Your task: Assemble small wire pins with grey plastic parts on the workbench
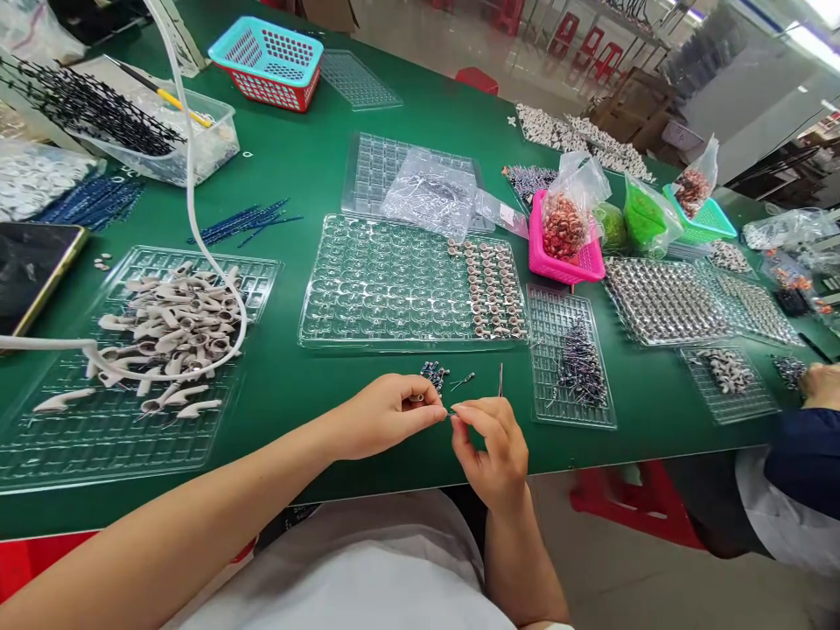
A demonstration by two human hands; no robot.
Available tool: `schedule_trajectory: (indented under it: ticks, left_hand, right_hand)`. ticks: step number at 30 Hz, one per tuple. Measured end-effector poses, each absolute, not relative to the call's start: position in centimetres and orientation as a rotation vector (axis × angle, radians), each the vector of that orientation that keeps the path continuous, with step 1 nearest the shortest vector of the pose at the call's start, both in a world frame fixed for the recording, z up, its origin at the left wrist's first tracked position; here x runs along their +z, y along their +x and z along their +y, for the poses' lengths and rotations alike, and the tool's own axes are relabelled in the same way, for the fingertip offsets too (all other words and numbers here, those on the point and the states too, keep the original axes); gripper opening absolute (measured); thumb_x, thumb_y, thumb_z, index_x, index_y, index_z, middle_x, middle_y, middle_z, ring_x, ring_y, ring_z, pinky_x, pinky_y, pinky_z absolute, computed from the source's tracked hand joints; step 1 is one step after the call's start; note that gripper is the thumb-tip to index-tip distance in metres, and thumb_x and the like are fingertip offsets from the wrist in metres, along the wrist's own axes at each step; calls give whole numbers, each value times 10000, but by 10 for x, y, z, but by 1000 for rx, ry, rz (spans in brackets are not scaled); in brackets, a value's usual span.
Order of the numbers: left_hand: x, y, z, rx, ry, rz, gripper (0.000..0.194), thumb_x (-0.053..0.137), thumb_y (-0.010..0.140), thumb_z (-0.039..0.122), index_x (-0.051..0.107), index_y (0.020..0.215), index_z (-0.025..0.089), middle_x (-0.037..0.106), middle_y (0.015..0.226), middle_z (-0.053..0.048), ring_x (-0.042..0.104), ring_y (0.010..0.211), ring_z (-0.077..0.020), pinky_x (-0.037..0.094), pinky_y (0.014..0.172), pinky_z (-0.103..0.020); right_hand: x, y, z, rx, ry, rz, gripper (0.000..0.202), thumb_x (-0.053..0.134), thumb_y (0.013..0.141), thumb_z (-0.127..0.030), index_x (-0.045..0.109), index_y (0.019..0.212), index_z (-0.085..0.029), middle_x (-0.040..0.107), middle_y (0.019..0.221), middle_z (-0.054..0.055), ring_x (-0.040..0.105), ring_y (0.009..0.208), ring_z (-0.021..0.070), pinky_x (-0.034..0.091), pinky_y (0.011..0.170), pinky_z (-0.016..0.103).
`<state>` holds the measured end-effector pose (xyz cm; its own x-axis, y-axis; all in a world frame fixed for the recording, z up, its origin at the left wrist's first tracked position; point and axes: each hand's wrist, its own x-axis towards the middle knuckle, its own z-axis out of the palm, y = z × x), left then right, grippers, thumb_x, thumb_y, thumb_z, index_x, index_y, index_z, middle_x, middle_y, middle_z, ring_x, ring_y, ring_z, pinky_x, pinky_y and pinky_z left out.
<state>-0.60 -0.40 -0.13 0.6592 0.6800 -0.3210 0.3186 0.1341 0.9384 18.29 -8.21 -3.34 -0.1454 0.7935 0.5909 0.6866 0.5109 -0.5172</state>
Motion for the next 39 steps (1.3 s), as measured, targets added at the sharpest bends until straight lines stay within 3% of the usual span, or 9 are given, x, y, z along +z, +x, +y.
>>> schedule_trajectory:
  ticks: [17,23,34,39]
  left_hand:
    - [-5,-3,-4,321,1289,845,312,595,849,477,625,760,179,451,656,38,369,601,-122,314,544,-238]
    - [-3,-2,-7,321,1324,904,269,588,850,421,632,764,170,514,693,20,411,632,-127,331,582,-248]
    - [-6,0,-11,387,1353,943,195,558,863,341,577,766,173,411,614,60,351,576,-107,294,540,-233]
    - [-2,-3,-15,588,1762,924,129,543,877,219,613,779,171,510,709,27,443,619,-109,352,579,-226]
  right_hand:
    - [-39,176,-83,402,-1349,-1629,68,602,909,-164,616,934,-225,680,796,9,620,689,140,520,660,299]
    - [-35,177,-85,484,-1367,-1605,61,576,925,-167,614,909,-212,659,781,8,591,698,137,479,641,280]
    - [-36,179,-87,656,-1400,-1500,60,588,921,-186,624,883,-216,636,757,-17,573,664,116,440,604,246]
    - [-36,181,-87,768,-1424,-1409,82,592,919,-225,633,849,-215,636,740,-21,578,667,115,447,616,240]
